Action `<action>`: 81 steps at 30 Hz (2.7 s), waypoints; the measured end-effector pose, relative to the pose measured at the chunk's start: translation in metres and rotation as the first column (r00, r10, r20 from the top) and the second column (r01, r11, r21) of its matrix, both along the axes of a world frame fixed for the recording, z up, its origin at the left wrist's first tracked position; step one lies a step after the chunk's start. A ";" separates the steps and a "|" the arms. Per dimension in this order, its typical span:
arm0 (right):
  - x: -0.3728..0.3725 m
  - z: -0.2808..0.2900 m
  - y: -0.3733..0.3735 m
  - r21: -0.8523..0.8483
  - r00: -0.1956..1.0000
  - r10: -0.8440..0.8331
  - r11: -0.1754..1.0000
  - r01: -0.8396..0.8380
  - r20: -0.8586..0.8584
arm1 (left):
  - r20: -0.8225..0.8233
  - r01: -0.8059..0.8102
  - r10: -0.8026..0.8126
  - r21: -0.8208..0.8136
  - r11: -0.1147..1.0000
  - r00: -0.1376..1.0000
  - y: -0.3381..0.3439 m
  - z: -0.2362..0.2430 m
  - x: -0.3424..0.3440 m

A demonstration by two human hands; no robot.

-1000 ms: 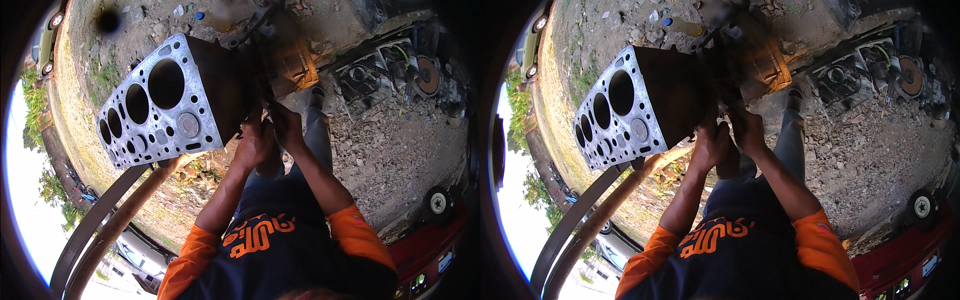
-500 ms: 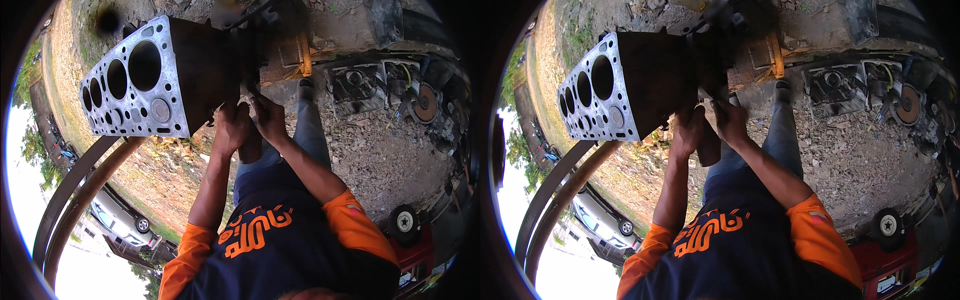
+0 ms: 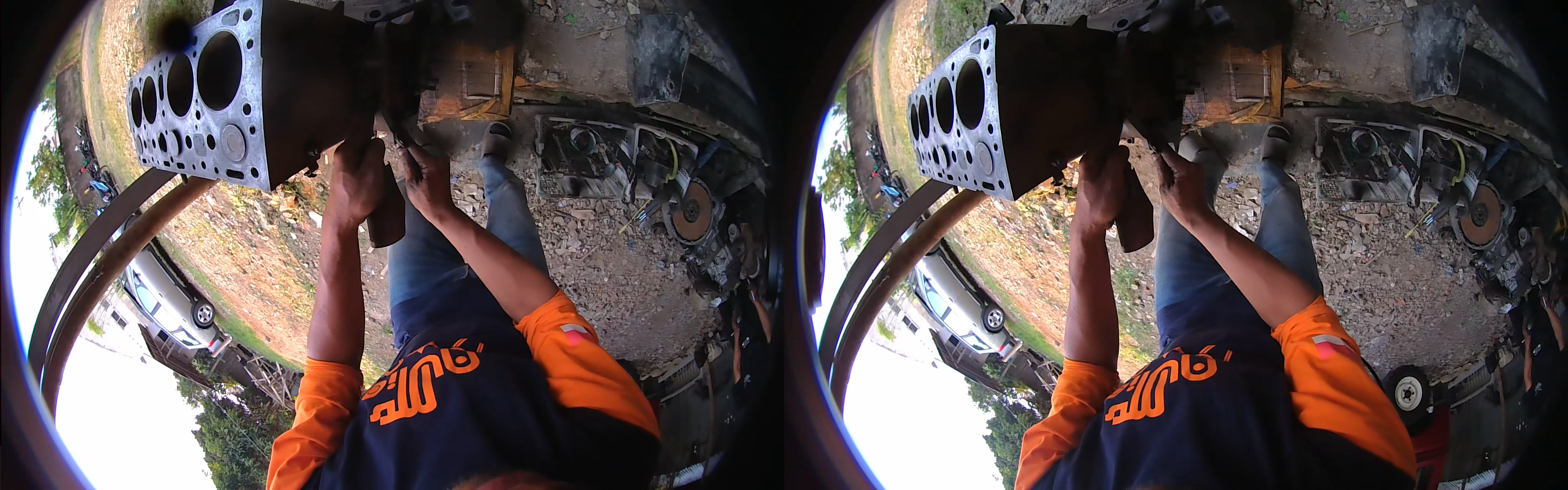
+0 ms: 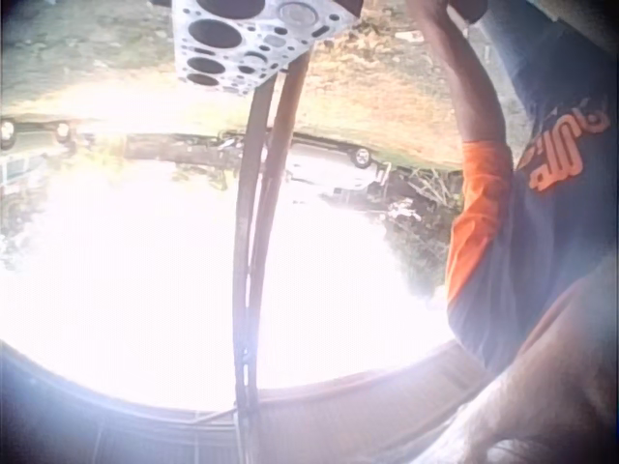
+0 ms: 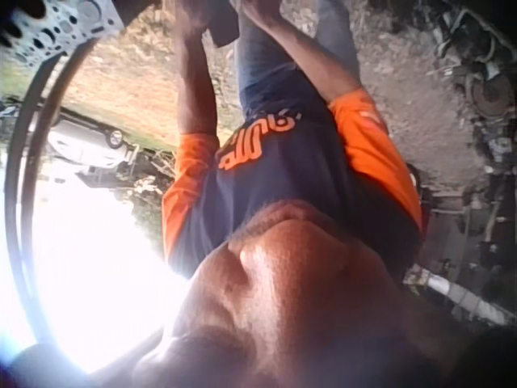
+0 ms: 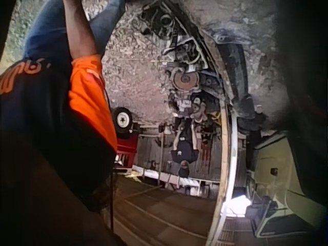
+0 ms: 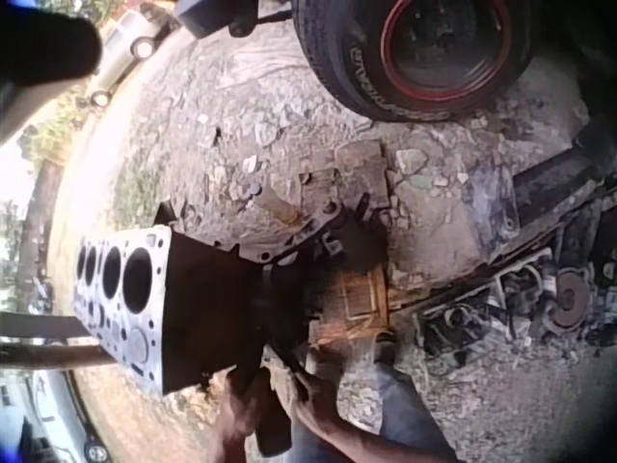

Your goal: The person works on an engine block by hand, wiping the surface with a cloth and cleaning the mounting areas.

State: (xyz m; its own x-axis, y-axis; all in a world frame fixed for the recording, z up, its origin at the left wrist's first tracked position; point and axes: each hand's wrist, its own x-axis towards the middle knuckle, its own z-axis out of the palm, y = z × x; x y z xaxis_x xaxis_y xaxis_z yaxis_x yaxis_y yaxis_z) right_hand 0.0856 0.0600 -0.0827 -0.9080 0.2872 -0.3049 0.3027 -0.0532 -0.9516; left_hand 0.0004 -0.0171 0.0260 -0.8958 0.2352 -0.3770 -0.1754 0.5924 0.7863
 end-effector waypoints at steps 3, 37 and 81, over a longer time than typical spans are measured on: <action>-0.009 0.026 0.004 0.073 0.997 -0.034 0.997 0.039 -0.064 | -0.078 0.034 -0.033 0.019 0.999 0.996 -0.011 -0.010 0.005; 0.003 -0.089 -0.018 0.060 0.971 0.000 0.998 -0.015 0.238 | -0.293 0.174 -0.281 -0.344 0.923 0.914 0.013 -0.009 0.000; -0.037 -0.118 0.016 0.195 0.993 -0.098 0.977 0.084 0.068 | 0.003 -0.024 0.026 -0.273 0.962 1.000 0.038 0.010 0.003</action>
